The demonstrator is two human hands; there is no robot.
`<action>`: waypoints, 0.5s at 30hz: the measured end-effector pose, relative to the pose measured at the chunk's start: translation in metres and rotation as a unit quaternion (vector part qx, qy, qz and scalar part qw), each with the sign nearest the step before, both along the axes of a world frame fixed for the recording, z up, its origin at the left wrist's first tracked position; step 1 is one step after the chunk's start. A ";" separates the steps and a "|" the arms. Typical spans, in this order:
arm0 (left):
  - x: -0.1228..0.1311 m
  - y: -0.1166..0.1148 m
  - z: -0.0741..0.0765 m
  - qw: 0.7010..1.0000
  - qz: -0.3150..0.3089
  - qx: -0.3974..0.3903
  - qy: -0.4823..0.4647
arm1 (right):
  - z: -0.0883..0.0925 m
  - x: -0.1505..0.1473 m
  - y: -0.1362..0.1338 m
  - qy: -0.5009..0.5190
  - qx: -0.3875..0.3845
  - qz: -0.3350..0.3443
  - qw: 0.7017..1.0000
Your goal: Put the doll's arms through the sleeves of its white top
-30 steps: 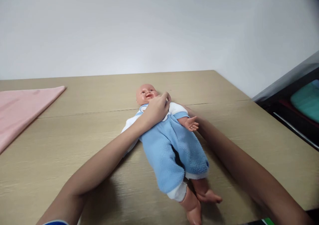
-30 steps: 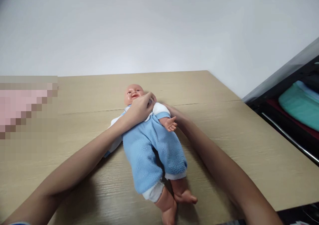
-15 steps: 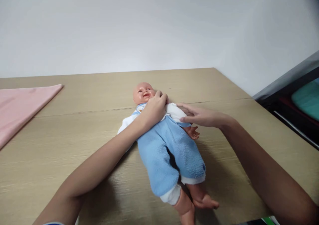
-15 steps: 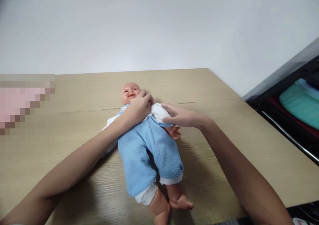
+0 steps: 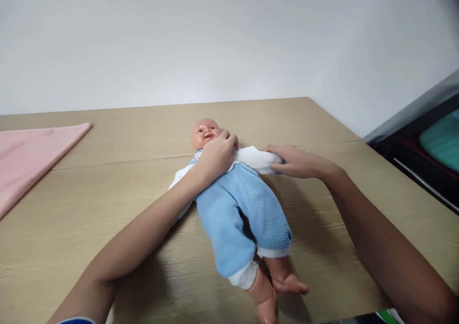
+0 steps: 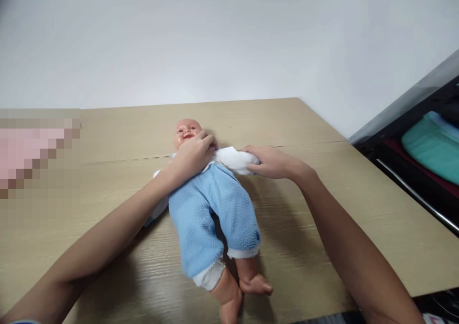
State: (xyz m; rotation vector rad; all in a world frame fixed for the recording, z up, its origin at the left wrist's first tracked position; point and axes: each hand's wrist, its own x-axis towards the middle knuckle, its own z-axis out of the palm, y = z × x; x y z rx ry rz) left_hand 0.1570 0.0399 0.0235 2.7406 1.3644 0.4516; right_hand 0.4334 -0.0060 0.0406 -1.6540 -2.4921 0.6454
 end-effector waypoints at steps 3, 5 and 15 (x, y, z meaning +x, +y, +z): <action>-0.001 0.000 -0.001 1.000 -0.006 -0.003 -0.013 | -0.005 -0.001 0.000 0.008 -0.028 -0.007 1.000; -0.002 0.001 -0.004 1.000 -0.006 0.002 -0.020 | -0.008 -0.004 0.000 0.022 -0.024 -0.001 0.999; 0.020 0.024 0.044 0.989 -0.041 -0.063 0.128 | -0.008 -0.041 -0.012 -0.014 0.171 0.029 0.985</action>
